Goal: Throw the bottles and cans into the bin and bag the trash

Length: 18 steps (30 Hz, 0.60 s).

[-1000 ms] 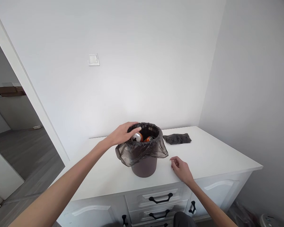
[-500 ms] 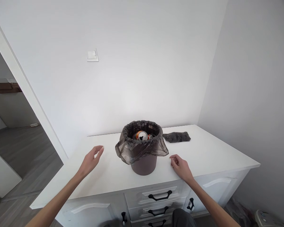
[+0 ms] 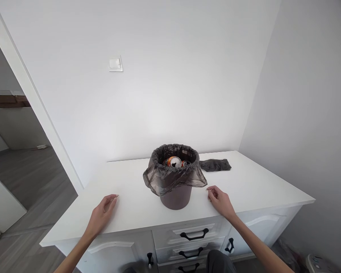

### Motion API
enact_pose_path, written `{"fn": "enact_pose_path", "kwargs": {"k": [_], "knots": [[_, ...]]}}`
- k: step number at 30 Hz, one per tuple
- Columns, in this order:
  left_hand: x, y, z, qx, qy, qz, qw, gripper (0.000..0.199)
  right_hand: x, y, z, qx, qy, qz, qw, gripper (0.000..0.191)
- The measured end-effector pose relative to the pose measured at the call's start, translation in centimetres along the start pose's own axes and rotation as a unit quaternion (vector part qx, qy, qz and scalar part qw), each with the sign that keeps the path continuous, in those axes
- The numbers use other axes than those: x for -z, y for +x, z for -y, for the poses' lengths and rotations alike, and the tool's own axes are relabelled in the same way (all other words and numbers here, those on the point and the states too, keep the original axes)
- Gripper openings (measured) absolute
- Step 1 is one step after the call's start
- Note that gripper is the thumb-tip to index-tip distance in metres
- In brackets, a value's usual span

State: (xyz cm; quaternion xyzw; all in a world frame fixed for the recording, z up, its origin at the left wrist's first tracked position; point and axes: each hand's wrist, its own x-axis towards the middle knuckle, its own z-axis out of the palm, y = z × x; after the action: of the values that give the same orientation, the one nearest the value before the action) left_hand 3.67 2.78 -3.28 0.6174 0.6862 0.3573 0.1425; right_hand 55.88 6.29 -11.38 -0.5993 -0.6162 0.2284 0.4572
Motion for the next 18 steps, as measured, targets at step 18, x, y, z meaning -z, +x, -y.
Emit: {"fn": "enact_pose_path", "kwargs": {"k": [18], "knots": [[-0.7, 1.0, 0.2, -0.005, -0.021, -0.005, 1.0, 0.044, 0.7, 0.6, 0.3, -0.02, 0.016, -0.014, 1.0, 0.028]]}}
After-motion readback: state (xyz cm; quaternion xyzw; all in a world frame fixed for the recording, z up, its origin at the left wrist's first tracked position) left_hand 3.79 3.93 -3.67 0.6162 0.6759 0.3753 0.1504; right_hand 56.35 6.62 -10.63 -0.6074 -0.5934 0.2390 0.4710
